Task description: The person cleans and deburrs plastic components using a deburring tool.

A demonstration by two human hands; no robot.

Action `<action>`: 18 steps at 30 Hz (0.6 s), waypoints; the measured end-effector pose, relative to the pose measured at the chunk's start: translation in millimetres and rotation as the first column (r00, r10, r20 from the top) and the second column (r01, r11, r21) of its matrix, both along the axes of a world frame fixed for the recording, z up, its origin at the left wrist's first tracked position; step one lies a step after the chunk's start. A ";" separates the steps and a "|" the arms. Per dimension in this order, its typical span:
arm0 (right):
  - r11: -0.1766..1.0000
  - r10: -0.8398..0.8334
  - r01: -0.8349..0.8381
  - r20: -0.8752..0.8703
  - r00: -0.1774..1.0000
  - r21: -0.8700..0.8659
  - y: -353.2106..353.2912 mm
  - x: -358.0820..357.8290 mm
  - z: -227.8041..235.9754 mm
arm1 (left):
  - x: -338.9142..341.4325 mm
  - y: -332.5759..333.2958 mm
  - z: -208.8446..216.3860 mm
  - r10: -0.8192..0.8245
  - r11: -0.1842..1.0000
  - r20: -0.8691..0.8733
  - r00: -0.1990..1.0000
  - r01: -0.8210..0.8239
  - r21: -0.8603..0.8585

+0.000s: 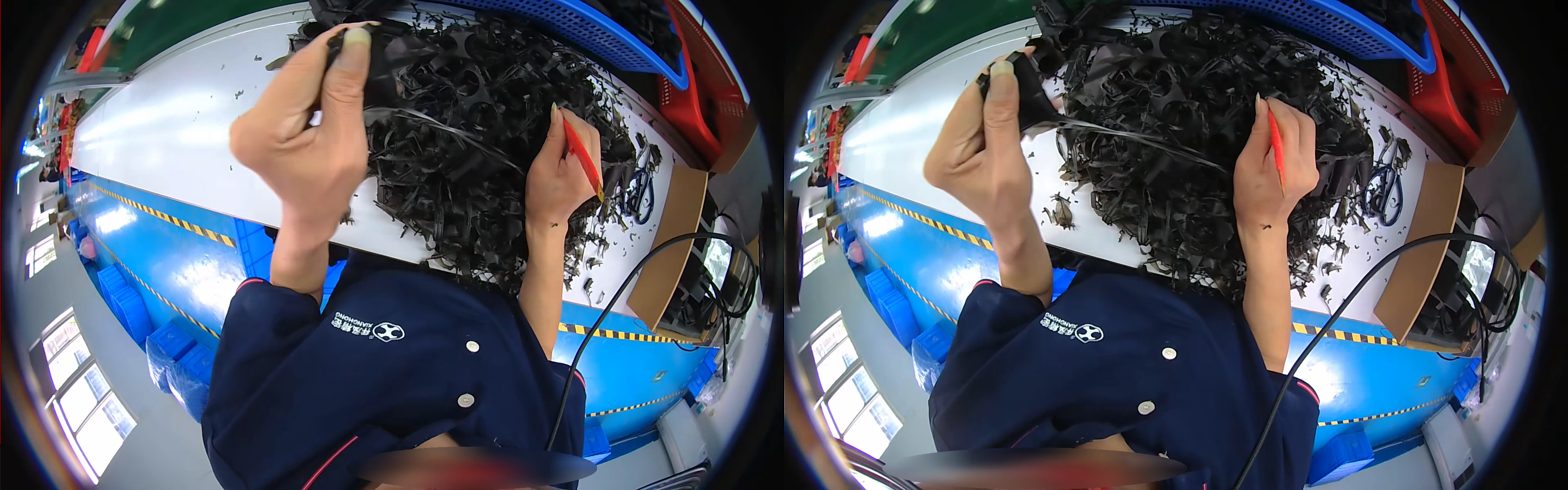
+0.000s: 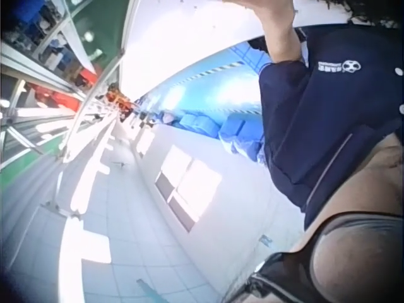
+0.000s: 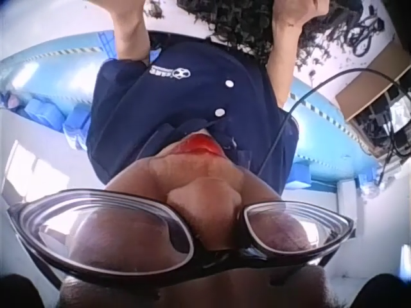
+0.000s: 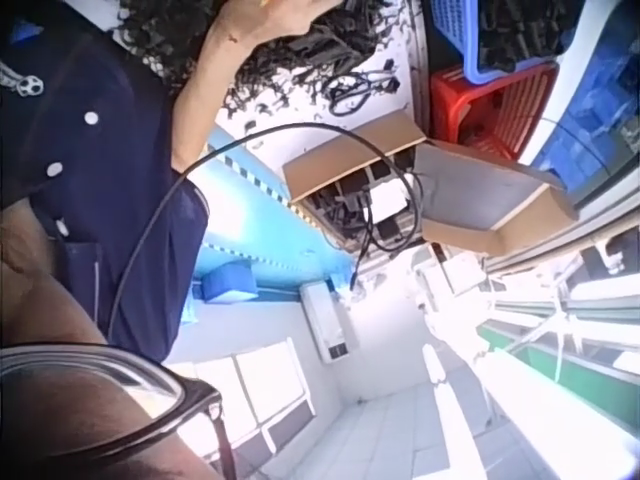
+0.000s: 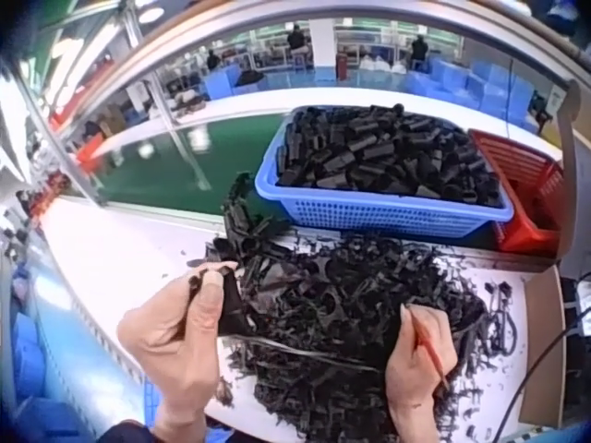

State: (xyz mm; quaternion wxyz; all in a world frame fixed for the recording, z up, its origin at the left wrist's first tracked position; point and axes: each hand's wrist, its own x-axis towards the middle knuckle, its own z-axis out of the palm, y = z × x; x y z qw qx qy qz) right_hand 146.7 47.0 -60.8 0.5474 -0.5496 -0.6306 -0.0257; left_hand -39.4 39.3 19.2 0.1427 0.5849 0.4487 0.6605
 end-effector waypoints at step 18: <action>0.998 0.033 -0.037 0.072 0.997 0.045 1.2 -0.2 10.7 | -109.9 -36.7 11.5 -0.214 0.715 0.388 0.896 0.415 -0.563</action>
